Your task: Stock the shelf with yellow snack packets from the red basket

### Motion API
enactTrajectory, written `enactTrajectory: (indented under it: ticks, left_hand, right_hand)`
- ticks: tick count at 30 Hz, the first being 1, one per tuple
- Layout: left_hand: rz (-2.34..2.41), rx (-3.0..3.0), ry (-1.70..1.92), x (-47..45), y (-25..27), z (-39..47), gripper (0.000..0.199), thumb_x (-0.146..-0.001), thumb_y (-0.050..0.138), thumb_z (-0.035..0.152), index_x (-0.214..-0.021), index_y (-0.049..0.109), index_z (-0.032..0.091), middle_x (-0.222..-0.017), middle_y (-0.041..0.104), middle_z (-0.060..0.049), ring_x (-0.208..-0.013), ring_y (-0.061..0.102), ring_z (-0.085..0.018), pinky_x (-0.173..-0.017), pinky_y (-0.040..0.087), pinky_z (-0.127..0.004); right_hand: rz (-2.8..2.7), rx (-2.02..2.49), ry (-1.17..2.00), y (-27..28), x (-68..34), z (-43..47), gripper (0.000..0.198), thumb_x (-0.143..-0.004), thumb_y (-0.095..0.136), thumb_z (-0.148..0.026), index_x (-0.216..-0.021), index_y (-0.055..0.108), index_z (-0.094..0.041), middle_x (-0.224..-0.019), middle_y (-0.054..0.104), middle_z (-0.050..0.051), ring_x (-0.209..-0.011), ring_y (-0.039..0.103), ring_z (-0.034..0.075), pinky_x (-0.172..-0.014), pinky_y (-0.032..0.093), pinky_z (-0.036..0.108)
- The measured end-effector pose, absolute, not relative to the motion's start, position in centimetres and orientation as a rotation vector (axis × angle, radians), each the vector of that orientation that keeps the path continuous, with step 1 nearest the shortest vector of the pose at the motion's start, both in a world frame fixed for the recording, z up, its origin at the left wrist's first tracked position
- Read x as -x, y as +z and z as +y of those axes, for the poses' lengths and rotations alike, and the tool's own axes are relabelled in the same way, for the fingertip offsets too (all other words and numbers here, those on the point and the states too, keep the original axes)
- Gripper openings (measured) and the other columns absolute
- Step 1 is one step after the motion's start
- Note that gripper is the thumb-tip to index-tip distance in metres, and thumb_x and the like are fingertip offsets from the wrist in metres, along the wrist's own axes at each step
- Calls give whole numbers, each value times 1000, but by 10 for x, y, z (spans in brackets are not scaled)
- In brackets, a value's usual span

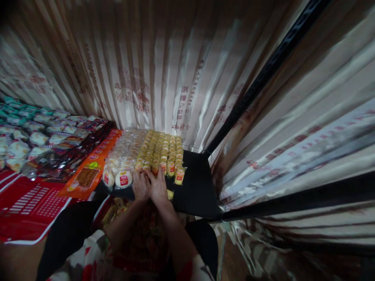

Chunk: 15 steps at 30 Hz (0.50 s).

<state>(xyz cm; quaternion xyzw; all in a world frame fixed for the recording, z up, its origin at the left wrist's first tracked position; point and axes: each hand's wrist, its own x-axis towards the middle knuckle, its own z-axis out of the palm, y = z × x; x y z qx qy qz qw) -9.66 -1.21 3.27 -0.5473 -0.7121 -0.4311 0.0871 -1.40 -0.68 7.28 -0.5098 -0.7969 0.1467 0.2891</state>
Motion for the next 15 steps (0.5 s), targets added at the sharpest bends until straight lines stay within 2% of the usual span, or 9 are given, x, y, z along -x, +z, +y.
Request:
enactTrajectory:
  ticks: [5, 9, 12, 15]
  left_hand:
    - [-2145, 1666, -1370, 97, 34, -17, 24, -87, 38, 19, -96, 59, 13, -103, 57, -14, -102, 51, -24, -88, 46, -40]
    - [-2042, 1797, -1435, 102, 40, -28, 30, -83, 36, 10, -103, 57, 13, -107, 57, -14, -105, 51, -23, -88, 47, -39]
    - [-1881, 1888, -1453, 130, 50, -51, 32, -78, 38, 5, -99, 60, 15, -104, 58, -12, -102, 53, -21, -89, 47, -37]
    - [-1887, 1790, -1458, 188, 59, -101, 23, -81, 41, 13, -90, 61, 18, -91, 60, -9, -90, 57, -21, -81, 51, -37]
  right_hand:
    - [-2239, 1310, 367, 69, 11, -5, 54, -81, 49, -7, -128, 49, -34, -151, 16, 3, -138, 14, 30, -106, 33, 46]
    - [-2269, 1337, 319, 67, 13, -6, 68, -74, 48, 3, -131, 43, -34, -153, 4, 1, -138, 4, 32, -107, 29, 49]
    - [-2290, 1342, 277, 64, 14, -8, 80, -68, 43, 11, -132, 40, -35, -153, -2, 0, -138, 2, 32, -107, 30, 49]
    - [-2297, 1348, 237, 60, 14, -8, 84, -65, 40, 14, -133, 39, -35, -153, -3, 0, -138, 1, 31, -107, 31, 48]
